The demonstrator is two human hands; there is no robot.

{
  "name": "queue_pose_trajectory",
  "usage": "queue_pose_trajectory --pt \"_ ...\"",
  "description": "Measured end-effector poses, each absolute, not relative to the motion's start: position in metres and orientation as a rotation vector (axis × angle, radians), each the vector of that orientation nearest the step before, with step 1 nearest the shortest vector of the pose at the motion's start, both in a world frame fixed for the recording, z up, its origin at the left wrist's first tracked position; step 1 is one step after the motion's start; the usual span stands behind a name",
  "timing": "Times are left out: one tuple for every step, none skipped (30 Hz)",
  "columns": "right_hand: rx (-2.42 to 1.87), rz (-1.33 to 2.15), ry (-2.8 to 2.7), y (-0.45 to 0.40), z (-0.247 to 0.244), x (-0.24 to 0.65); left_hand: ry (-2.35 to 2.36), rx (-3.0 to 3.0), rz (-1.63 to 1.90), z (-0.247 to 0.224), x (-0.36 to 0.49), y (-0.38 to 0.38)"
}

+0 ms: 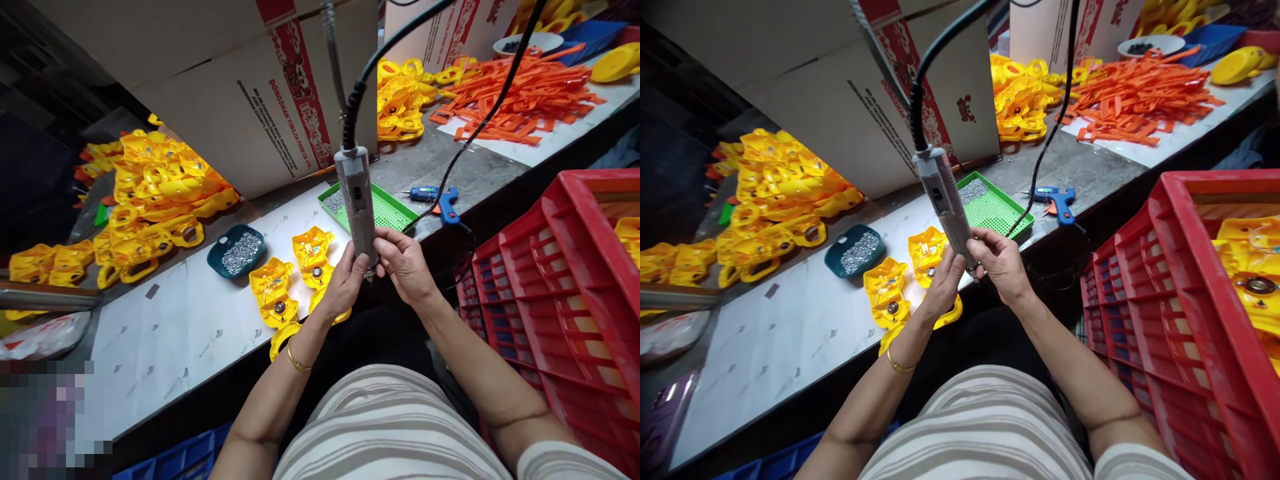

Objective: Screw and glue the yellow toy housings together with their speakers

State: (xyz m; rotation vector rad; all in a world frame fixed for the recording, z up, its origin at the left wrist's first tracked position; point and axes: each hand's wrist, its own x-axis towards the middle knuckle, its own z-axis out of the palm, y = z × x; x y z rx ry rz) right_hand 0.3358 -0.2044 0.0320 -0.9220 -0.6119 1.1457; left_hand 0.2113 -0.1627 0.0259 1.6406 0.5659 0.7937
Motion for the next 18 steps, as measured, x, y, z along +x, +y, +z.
queue_pose_trajectory --pt "-0.93 1.147 -0.604 -0.204 0.0322 0.3359 0.56 1.648 0.79 0.0255 0.2111 -0.1626" --pt "-0.933 1.148 -0.594 -0.2034 0.0321 0.3361 0.56 1.655 0.787 0.025 0.2109 -0.1624" --pt "-0.932 1.15 -0.586 -0.2026 0.0317 0.3361 0.566 1.66 0.788 0.0244 0.2106 -0.1623" --pt "-0.927 1.155 -0.579 -0.2018 0.0311 0.336 0.579 1.661 0.796 0.0237 0.2104 -0.162" --pt "-0.921 1.162 -0.576 -0.2011 0.0304 0.3358 0.592 1.662 0.806 0.0228 0.2101 -0.1618" --pt "-0.915 1.166 -0.572 -0.2006 0.0298 0.3355 0.597 1.667 0.814 0.0219 0.2098 -0.1615" --pt "-0.912 1.168 -0.563 -0.2005 0.0294 0.3353 0.598 1.676 0.823 0.0208 0.2094 -0.1611" --pt "-0.91 1.169 -0.553 -0.2007 0.0293 0.3352 0.594 1.689 0.826 0.0198 0.2089 -0.1608" --pt "-0.909 1.169 -0.54 -0.2012 0.0296 0.3353 0.588 1.704 0.828 0.0188 0.2086 -0.1604" --pt "-0.906 1.171 -0.527 -0.202 0.0302 0.3356 0.578 1.72 0.825 0.0181 0.2083 -0.16" --pt "-0.901 1.177 -0.517 -0.2029 0.0311 0.3361 0.571 1.731 0.822 0.0176 0.2082 -0.1596" --pt "-0.893 1.19 -0.516 -0.2036 0.0322 0.3367 0.565 1.737 0.819 0.0173 0.2082 -0.1591" --pt "-0.888 1.203 -0.521 -0.2041 0.0332 0.3372 0.563 1.739 0.819 0.0174 0.2084 -0.1586" --pt "-0.888 1.208 -0.527 -0.2041 0.034 0.3376 0.567 1.738 0.821 0.0176 0.2086 -0.158" --pt "-0.893 1.21 -0.531 -0.2037 0.0344 0.3377 0.578 1.737 0.826 0.0181 0.2088 -0.1576" --pt "-0.9 1.207 -0.537 -0.2029 0.0343 0.3375 0.593 1.739 0.829 0.0185 0.209 -0.1572" --pt "-0.906 1.201 -0.542 -0.2019 0.0337 0.3369 0.608 1.743 0.835 0.0189 0.209 -0.1569" --pt "-0.908 1.194 -0.546 -0.2008 0.0326 0.3362 0.619 1.748 0.84 0.019 0.2088 -0.1568"
